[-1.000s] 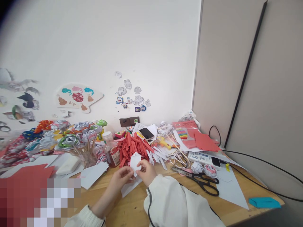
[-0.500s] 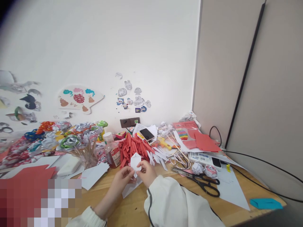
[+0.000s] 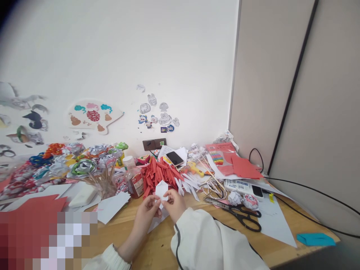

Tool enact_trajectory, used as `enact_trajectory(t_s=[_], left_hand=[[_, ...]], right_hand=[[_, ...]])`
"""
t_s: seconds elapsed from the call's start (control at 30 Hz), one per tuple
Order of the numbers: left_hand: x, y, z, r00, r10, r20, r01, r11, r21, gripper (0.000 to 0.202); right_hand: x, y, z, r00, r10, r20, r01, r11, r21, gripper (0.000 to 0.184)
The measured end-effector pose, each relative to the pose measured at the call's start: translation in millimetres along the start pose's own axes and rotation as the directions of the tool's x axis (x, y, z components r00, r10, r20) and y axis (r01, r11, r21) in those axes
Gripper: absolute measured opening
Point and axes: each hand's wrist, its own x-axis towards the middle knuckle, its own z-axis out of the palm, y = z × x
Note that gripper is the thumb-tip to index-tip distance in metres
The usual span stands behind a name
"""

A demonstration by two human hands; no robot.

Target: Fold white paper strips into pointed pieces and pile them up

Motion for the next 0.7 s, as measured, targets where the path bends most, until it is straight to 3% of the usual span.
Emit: enact_trajectory(t_s=[0.13, 0.3, 0.5, 0.7], left_hand=[[-1.4, -0.5, 2.9, 0.997, 0.035, -0.074, -0.032, 0.999, 0.036, 0.023], [-1.7, 0.0, 2.6, 0.992, 0.066, -0.106, -0.058, 0.995, 0.078, 0.021], [-1.2, -1.9, -0.2, 0.995, 0.089, -0.041, -0.087, 0.995, 0.043, 0.020], [1.8, 2.6, -2.1, 0.996, 0.080, 0.044, -0.082, 0.996, 0.037, 0.031]], right_hand=[[-0.4, 3.0, 2.5, 1.000, 0.000, 0.007, 0.000, 1.000, 0.014, 0.014], [-3.2, 2.2, 5.5, 0.991, 0.051, 0.122, -0.059, 0.997, 0.059, 0.020], [-3.9, -0.2, 4.6, 0.993, -0.010, 0.115, 0.005, 0.999, 0.046, 0.024], [-3.2, -1.3, 0.7, 0.984, -0.054, 0.168, 0.055, 0.998, 0.002, 0.029]])
